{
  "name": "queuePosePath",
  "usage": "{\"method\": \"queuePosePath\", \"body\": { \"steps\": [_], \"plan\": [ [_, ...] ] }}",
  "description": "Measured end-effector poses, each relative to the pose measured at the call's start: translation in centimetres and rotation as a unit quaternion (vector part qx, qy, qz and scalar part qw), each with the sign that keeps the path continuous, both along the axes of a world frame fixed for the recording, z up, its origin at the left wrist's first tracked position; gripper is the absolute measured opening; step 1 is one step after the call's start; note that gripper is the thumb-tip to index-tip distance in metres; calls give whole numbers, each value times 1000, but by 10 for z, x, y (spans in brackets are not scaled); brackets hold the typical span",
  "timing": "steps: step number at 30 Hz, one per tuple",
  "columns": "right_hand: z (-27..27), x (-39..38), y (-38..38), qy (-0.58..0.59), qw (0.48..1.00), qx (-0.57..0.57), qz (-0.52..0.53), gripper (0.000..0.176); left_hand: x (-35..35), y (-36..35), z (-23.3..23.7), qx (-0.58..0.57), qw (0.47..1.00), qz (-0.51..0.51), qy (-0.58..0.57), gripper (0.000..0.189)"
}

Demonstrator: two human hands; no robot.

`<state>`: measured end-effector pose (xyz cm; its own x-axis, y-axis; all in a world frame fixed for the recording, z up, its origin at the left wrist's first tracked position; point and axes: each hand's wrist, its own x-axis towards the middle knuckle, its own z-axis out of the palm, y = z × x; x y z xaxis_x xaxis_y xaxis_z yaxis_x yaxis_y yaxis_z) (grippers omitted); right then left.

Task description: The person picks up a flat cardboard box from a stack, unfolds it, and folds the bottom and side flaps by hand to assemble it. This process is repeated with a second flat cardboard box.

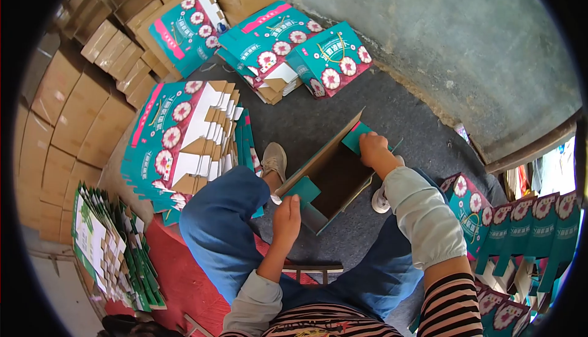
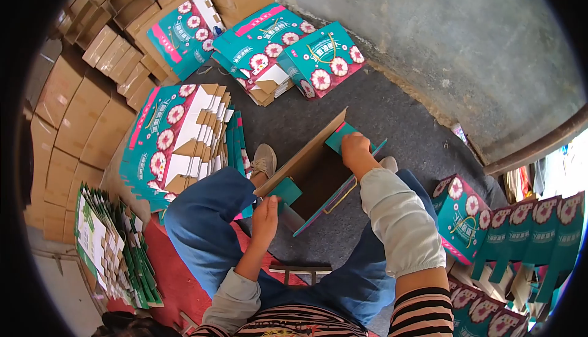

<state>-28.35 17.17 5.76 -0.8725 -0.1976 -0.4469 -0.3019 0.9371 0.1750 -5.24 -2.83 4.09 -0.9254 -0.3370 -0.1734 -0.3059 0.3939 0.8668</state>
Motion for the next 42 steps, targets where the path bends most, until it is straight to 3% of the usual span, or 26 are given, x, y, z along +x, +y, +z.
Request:
{"method": "queuePosePath", "body": {
  "steps": [3,6,9,12,15,18,21,24,27,30,36,42],
  "plan": [
    [-3,-5,11,11,998,9,60,44,2,1,1,-4,990,116,84,38],
    [4,-1,21,26,993,-21,116,40,2,1,-1,-288,935,123,165,63],
    [9,-1,22,8,994,-33,104,38,-2,4,11,-394,896,98,181,81],
    [12,-4,24,-26,995,-37,91,38,-10,2,19,-412,892,72,170,81],
    [14,-6,33,-17,991,-96,93,38,-12,1,20,-430,894,-33,120,77],
    [17,-16,39,-57,990,-125,39,40,-13,0,27,-472,863,-151,101,71],
    [4,-31,62,-24,968,-251,3,40,-18,2,33,-454,864,-192,104,67],
    [2,-37,78,-20,928,-356,-111,41,-33,2,40,-366,897,-243,-48,67],
    [-8,-36,81,43,899,-430,-78,45,-43,1,26,-330,901,-272,-63,73],
    [-6,-39,77,13,926,-372,-64,51,-41,0,24,-292,913,-285,8,78],
    [-7,-36,83,31,904,-422,-70,55,-56,-9,17,-122,936,-319,-82,80],
    [3,-31,84,35,926,-375,-10,51,-80,-13,24,-149,909,-366,-134,78]
  ]
}}
